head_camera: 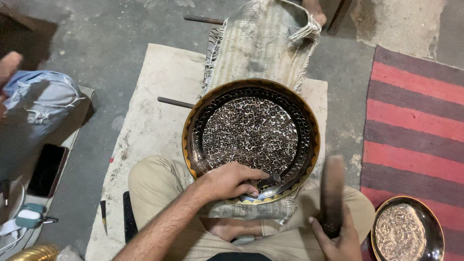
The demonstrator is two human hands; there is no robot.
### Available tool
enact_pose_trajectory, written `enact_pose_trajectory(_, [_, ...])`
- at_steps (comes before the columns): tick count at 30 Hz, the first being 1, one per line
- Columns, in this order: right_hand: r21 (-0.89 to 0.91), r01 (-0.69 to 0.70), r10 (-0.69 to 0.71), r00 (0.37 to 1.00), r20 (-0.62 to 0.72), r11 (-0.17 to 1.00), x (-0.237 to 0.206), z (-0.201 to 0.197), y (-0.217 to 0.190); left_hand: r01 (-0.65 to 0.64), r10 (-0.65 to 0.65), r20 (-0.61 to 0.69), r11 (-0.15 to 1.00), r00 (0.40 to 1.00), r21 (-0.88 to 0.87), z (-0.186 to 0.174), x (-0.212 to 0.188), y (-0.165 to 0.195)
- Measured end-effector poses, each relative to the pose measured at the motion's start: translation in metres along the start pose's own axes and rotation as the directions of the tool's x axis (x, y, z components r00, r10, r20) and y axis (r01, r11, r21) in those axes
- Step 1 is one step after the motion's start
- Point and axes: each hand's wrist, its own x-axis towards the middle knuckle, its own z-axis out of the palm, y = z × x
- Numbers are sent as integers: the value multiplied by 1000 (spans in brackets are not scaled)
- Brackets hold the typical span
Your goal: The person sits cross-legged and uses a hammer and a metal punch to repeatedly strike a large circular metal plate, creating a textured pattern. The plate is held steady on a cloth pad on the floor while the person works on its surface.
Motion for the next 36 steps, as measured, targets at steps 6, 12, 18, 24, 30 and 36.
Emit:
enact_pose_trajectory(6, [172, -201, 211, 976, -44, 964, -15, 10, -2, -11, 10, -38, 1000, 999, -21, 0, -4, 1])
enact_pose_trajectory(12, [-57, -86, 85, 996, -23, 995, -11, -2, -4, 115, -102, 107, 985, 989, -132, -4, -3, 4])
enact_pose_trajectory(18, [-47, -313, 312, 949, -40, 948, -16, -6, -14, 73, -68, 43, 991, 997, -109, -2, -2, 6])
enact_pose_trajectory(24, [110, -198, 202, 979, -19, 974, -14, 6, -13, 29, -27, 26, 997, 999, -66, -1, -2, 5])
enact_pose_trajectory(30, [-114, -231, 238, 970, 49, 966, -13, 1, -24, 53, -50, 45, 997, 998, -57, -1, -3, 5])
enact_pose_trajectory(36, [-146, -135, 140, 990, 28, 980, -16, 6, -30, 39, -35, 47, 996, 998, -76, -3, -3, 5])
